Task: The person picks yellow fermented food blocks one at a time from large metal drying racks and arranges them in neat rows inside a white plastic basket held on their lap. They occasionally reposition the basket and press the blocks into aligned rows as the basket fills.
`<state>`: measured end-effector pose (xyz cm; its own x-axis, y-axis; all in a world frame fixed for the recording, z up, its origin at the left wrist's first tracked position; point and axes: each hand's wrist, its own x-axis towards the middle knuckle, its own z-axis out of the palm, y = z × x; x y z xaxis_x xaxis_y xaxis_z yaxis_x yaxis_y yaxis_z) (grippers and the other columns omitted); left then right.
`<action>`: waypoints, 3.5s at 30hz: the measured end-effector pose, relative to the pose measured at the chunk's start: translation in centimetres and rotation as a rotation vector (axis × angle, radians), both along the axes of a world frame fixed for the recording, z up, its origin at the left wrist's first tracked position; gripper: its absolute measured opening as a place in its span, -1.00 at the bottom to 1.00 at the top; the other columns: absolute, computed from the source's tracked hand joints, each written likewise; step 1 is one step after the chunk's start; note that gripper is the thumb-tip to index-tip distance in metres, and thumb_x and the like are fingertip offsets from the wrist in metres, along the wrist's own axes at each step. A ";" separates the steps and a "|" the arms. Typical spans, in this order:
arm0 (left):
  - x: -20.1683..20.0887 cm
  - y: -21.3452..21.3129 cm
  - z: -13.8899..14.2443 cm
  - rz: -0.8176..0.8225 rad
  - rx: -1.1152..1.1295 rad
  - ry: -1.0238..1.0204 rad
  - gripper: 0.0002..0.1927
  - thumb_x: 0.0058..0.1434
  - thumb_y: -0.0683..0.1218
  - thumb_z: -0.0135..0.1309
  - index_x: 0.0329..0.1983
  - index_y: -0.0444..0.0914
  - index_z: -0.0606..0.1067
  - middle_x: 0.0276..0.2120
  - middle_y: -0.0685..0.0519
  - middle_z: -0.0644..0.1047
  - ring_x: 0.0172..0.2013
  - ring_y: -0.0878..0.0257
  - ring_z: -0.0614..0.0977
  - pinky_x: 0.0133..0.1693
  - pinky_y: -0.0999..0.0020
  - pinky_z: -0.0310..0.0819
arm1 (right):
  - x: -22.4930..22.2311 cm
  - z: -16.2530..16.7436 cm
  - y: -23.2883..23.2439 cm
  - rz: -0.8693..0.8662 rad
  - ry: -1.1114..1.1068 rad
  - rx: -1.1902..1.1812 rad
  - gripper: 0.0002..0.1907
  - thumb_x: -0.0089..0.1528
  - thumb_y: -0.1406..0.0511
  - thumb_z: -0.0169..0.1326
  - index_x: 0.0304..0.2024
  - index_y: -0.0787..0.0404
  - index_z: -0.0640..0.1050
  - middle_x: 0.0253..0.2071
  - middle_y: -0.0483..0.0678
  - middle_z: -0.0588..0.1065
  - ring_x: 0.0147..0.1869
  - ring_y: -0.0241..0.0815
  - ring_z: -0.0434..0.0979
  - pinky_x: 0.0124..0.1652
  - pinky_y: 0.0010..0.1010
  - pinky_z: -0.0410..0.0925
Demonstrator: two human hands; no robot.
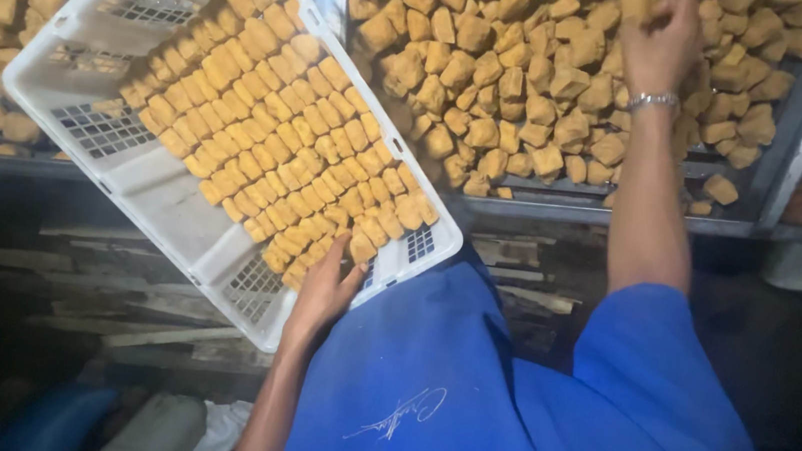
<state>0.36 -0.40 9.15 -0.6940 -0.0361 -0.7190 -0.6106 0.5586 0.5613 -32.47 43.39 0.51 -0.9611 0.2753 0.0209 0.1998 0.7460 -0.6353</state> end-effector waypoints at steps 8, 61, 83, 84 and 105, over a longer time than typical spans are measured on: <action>1.4 -0.2 -0.7 0.005 -0.003 0.083 -0.31 0.23 0.07 0.12 0.38 -0.26 0.28 0.04 -0.38 0.54 0.09 -0.24 0.57 0.08 0.03 0.44 | 2.9 -2.4 -3.7 0.351 -0.108 0.464 -0.50 0.15 0.22 0.40 0.01 0.27 0.46 0.05 0.25 0.44 -0.01 0.26 0.48 -0.13 0.03 0.39; 0.1 -1.4 -2.0 0.016 0.008 0.114 -0.33 0.24 0.10 0.09 0.36 -0.26 0.31 -0.02 -0.35 0.57 0.04 -0.23 0.60 0.05 0.03 0.46 | 4.5 -5.5 -5.3 0.061 0.092 -0.173 0.01 0.21 0.34 0.30 0.52 0.23 -0.05 0.51 0.24 0.23 0.59 0.25 0.26 0.50 -0.09 0.21; 0.1 -0.8 -3.0 0.002 0.017 0.094 -0.33 0.24 0.11 0.09 0.37 -0.23 0.30 0.05 -0.37 0.54 0.10 -0.24 0.56 0.09 0.02 0.42 | 7.9 -5.0 -9.1 0.170 0.305 0.119 0.12 0.11 0.38 0.43 0.50 0.11 -0.04 0.39 0.36 0.23 0.39 0.36 0.30 0.31 0.10 0.22; 0.4 -0.8 -3.1 -0.004 0.015 0.076 -0.33 0.25 0.12 0.08 0.38 -0.23 0.30 0.05 -0.36 0.54 0.10 -0.24 0.56 0.09 0.02 0.42 | 7.5 -5.6 -10.0 0.217 0.334 0.127 0.11 0.15 0.37 0.44 0.51 0.07 -0.03 0.39 0.34 0.24 0.39 0.35 0.31 0.32 0.09 0.25; 0.5 -1.3 -3.8 -0.012 -0.013 0.104 -0.30 0.26 0.18 0.04 0.38 -0.24 0.29 -0.04 -0.40 0.56 0.01 -0.29 0.59 0.04 -0.02 0.45 | 6.1 -6.8 -13.4 0.501 -0.026 0.286 0.18 0.15 0.38 0.41 0.54 0.02 -0.13 0.44 0.56 0.06 0.43 0.53 0.24 0.36 0.07 0.27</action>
<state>0.84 -1.72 5.34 -0.7651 -0.0361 -0.6429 -0.5430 0.5728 0.6140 -26.40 30.00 -6.32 -0.9739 -0.2270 0.0025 -0.2096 0.8951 -0.3936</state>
